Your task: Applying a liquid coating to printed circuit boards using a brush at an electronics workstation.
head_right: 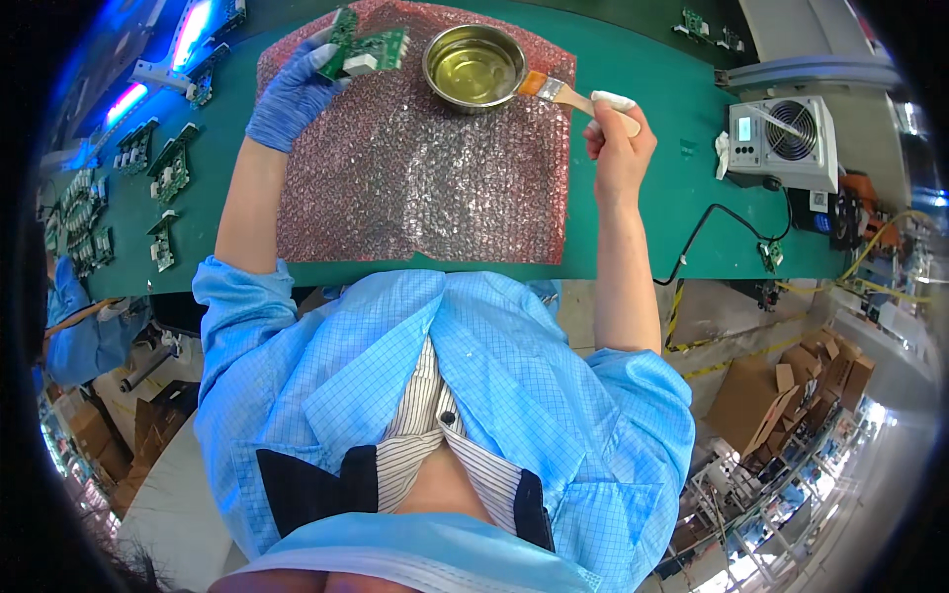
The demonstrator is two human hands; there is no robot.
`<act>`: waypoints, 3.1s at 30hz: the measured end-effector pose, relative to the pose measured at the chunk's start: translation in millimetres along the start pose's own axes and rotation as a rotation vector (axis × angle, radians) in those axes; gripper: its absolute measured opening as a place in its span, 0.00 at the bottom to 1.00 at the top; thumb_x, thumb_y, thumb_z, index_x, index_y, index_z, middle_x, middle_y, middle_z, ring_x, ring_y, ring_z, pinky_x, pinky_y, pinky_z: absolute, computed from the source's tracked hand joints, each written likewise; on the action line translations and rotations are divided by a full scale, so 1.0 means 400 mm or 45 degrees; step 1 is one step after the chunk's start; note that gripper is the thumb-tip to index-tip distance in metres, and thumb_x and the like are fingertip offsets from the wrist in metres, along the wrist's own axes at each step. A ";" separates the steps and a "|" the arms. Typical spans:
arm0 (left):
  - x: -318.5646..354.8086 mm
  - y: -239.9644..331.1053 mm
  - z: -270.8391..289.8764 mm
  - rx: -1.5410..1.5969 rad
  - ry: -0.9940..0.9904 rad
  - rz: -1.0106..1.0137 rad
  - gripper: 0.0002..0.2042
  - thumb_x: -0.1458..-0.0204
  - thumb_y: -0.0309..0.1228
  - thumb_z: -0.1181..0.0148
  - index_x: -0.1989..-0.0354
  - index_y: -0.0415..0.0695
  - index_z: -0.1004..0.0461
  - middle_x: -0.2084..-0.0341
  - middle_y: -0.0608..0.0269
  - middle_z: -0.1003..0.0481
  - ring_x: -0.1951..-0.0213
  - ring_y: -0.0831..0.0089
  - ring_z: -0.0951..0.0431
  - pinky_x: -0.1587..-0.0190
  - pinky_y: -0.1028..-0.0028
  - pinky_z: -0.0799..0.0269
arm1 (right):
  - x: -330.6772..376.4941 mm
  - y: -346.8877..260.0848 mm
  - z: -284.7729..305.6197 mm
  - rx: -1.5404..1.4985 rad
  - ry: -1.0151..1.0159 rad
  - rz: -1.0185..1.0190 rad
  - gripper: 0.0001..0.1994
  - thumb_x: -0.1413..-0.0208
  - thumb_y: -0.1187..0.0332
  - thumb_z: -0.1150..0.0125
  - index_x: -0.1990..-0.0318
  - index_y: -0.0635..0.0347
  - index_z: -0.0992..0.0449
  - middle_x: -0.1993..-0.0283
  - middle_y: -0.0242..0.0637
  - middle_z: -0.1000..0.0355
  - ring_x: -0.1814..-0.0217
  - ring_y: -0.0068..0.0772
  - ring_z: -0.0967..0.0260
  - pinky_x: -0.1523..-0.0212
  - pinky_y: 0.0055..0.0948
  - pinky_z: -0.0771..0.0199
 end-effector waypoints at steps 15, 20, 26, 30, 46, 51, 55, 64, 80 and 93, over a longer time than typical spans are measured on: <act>0.067 -0.053 -0.160 -0.450 -0.309 0.215 0.24 0.53 0.37 0.39 0.48 0.42 0.35 0.62 0.64 0.28 0.64 0.78 0.24 0.63 0.82 0.24 | 0.044 -0.118 -0.171 0.238 -0.632 0.290 0.11 0.47 0.67 0.41 0.58 0.60 0.24 0.73 0.26 0.30 0.74 0.12 0.38 0.75 0.13 0.40; 0.084 -0.044 -0.156 -0.613 -0.398 0.224 0.25 0.54 0.43 0.39 0.49 0.44 0.32 0.64 0.65 0.26 0.68 0.81 0.24 0.68 0.84 0.25 | 0.059 -0.128 -0.222 0.278 -0.828 0.257 0.10 0.48 0.68 0.41 0.59 0.60 0.24 0.70 0.26 0.29 0.69 0.14 0.36 0.69 0.15 0.36; 0.090 -0.043 -0.161 -0.692 -0.415 0.187 0.24 0.54 0.46 0.40 0.52 0.44 0.29 0.63 0.65 0.26 0.68 0.82 0.25 0.70 0.84 0.27 | 0.094 -0.142 -0.290 0.275 -0.999 0.349 0.09 0.48 0.70 0.42 0.59 0.61 0.24 0.66 0.29 0.27 0.62 0.18 0.33 0.62 0.19 0.33; 0.095 -0.043 -0.170 -0.719 -0.464 0.182 0.25 0.55 0.47 0.40 0.51 0.45 0.29 0.62 0.65 0.25 0.67 0.82 0.25 0.69 0.84 0.27 | 0.097 -0.126 -0.307 0.381 -0.984 0.331 0.09 0.47 0.68 0.42 0.60 0.62 0.24 0.68 0.30 0.27 0.64 0.18 0.33 0.64 0.19 0.33; 0.096 -0.043 -0.129 -0.729 -0.257 0.088 0.22 0.55 0.45 0.39 0.54 0.47 0.27 0.66 0.68 0.25 0.67 0.84 0.26 0.68 0.85 0.28 | 0.147 -0.059 -0.238 0.322 -0.845 0.065 0.10 0.50 0.67 0.44 0.62 0.62 0.25 0.76 0.26 0.32 0.75 0.12 0.39 0.75 0.16 0.40; 0.098 -0.042 -0.144 -0.742 -0.288 0.126 0.20 0.54 0.43 0.39 0.54 0.47 0.27 0.66 0.69 0.25 0.66 0.84 0.26 0.68 0.85 0.28 | 0.155 -0.105 -0.289 0.261 -0.792 0.380 0.09 0.47 0.70 0.45 0.60 0.62 0.26 0.74 0.27 0.31 0.74 0.13 0.38 0.73 0.16 0.38; 0.100 -0.045 -0.140 -0.719 -0.279 0.131 0.19 0.54 0.42 0.39 0.55 0.47 0.27 0.65 0.69 0.25 0.66 0.84 0.26 0.69 0.85 0.28 | 0.174 -0.121 -0.341 0.473 -0.874 0.541 0.08 0.46 0.72 0.47 0.60 0.63 0.26 0.72 0.28 0.30 0.73 0.14 0.37 0.72 0.16 0.36; 0.109 -0.040 -0.126 -0.656 -0.258 0.077 0.18 0.54 0.40 0.38 0.56 0.44 0.27 0.67 0.67 0.25 0.69 0.81 0.24 0.70 0.83 0.26 | 0.177 -0.100 -0.289 0.443 -0.955 0.215 0.09 0.48 0.68 0.46 0.62 0.62 0.26 0.77 0.27 0.32 0.76 0.16 0.37 0.76 0.19 0.37; 0.098 -0.040 -0.087 -0.487 -0.129 -0.035 0.15 0.54 0.34 0.38 0.58 0.42 0.27 0.66 0.64 0.25 0.64 0.76 0.23 0.67 0.79 0.23 | 0.164 -0.036 -0.242 0.270 -0.747 0.124 0.10 0.49 0.66 0.45 0.63 0.61 0.25 0.76 0.26 0.31 0.76 0.14 0.37 0.76 0.16 0.37; 0.119 -0.047 -0.094 -0.291 0.121 -0.144 0.12 0.54 0.28 0.38 0.60 0.40 0.28 0.66 0.59 0.26 0.64 0.71 0.23 0.67 0.79 0.21 | 0.148 -0.056 -0.243 0.077 -0.391 0.320 0.07 0.48 0.69 0.45 0.64 0.61 0.26 0.77 0.27 0.30 0.77 0.13 0.36 0.76 0.17 0.35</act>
Point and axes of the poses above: each hand's wrist, its own x-axis away from the middle knuckle, its own z-axis out of the back of the hand, y = z × x, the point moved 8 cm from there along -x, towards the middle knuckle
